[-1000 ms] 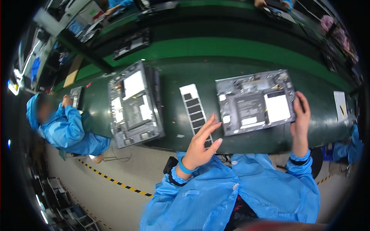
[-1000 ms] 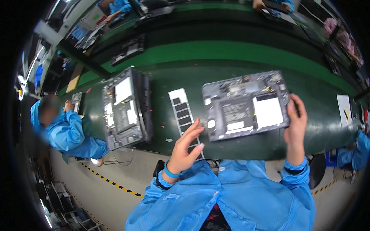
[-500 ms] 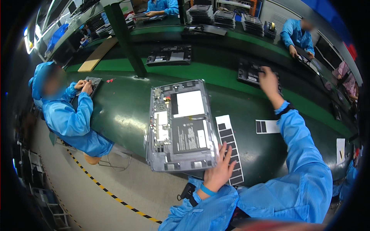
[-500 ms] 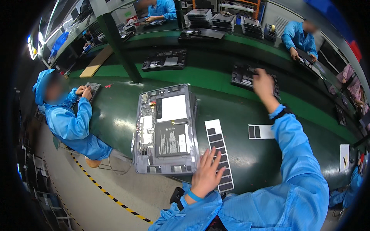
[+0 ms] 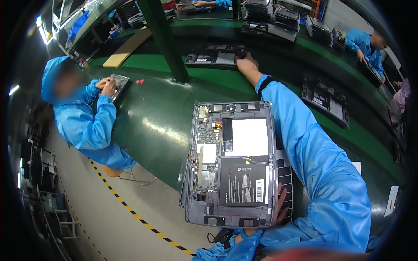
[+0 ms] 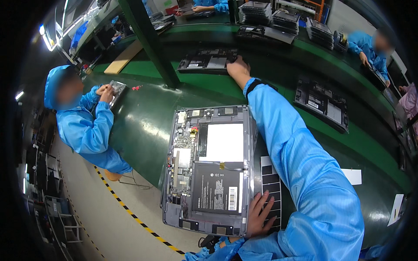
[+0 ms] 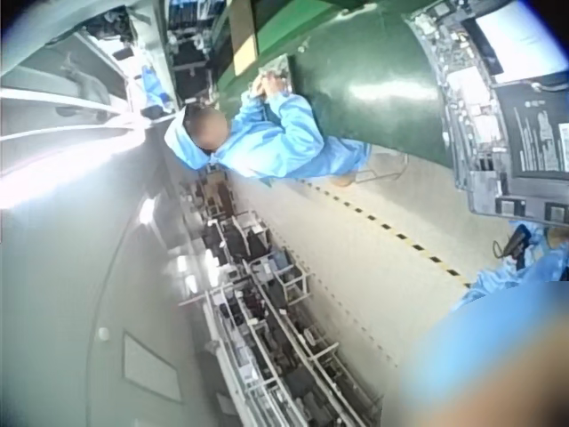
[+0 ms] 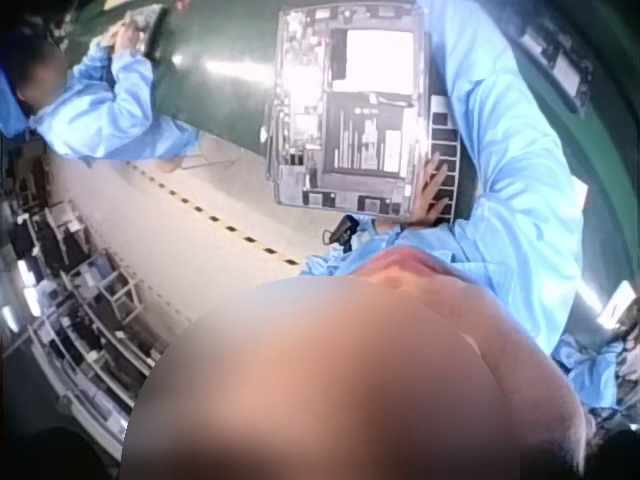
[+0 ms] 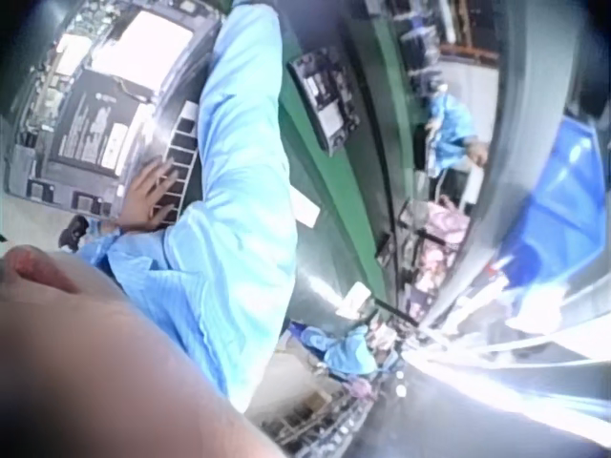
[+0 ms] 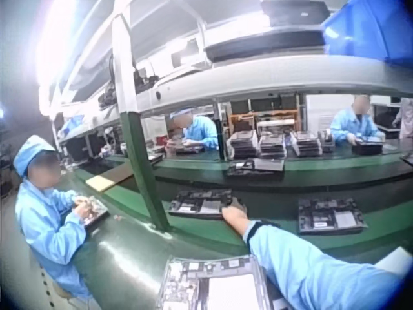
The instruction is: Assembling internal components of electronic devices on a production line.
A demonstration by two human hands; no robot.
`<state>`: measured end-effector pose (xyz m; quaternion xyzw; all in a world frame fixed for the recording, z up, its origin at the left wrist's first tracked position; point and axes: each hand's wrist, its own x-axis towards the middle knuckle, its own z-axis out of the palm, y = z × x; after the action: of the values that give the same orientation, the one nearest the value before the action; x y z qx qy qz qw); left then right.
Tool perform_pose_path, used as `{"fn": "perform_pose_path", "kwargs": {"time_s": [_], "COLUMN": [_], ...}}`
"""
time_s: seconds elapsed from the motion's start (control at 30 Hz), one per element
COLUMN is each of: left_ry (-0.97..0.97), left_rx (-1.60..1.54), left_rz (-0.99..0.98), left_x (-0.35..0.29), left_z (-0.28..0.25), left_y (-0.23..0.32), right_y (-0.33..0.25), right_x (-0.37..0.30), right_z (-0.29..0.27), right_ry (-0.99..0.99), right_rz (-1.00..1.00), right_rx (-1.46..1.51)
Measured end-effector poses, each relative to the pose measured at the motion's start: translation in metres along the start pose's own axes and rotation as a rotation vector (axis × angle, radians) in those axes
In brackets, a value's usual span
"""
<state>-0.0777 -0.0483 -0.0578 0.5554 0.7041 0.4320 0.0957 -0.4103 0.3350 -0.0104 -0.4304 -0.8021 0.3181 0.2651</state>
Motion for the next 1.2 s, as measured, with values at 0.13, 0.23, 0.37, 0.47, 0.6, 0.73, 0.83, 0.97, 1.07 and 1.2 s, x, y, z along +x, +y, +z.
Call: {"fn": "perform_pose_path", "kwargs": {"time_s": [0.13, 0.23, 0.37, 0.47, 0.6, 0.73, 0.83, 0.97, 1.07, 1.2], "left_ry": [0.029, -0.007, -0.044, -0.077, -0.140, -0.054, -0.106, -0.131, -0.135, -0.081], "left_rx": [-0.012, -0.014, -0.026, -0.048, 0.149, 0.218, 0.300, 0.478, 0.616, 0.271], "left_rz": [0.004, 0.043, 0.034, -0.030, -0.041, -0.010, 0.005, 0.082, 0.011, 0.121], "left_x": [-0.004, 0.000, -0.008, -0.004, 0.016, 0.017, 0.020, 0.029, 0.040, 0.071], "left_z": [0.005, -0.005, -0.005, -0.013, -0.044, -0.035, -0.035, -0.025, -0.015, -0.001], "left_y": [-0.002, 0.001, 0.000, 0.008, 0.028, 0.015, 0.022, 0.034, 0.047, 0.064], "right_y": [0.000, 0.021, 0.007, 0.023, 0.070, 0.143, 0.192, 0.232, 0.256, 0.256], "right_x": [0.008, 0.014, 0.011, -0.002, -0.079, -0.244, -0.395, -0.517, -0.540, -0.548], "right_z": [0.026, 0.030, -0.016, -0.109, -0.269, -0.421, -0.476, -0.465, -0.429, -0.416], "right_ry": [0.147, 0.379, 0.350, 0.491, 0.486, 0.437, 0.502, 0.499, 0.397, 0.442], "right_rz": [0.050, -0.088, -0.021, -0.080, -0.124, -0.002, 0.111, 0.278, 0.280, 0.116], "right_rx": [0.226, 0.732, 0.890, 0.832, 0.782, 1.054, 0.961, 0.889, 0.704, -0.373]}}
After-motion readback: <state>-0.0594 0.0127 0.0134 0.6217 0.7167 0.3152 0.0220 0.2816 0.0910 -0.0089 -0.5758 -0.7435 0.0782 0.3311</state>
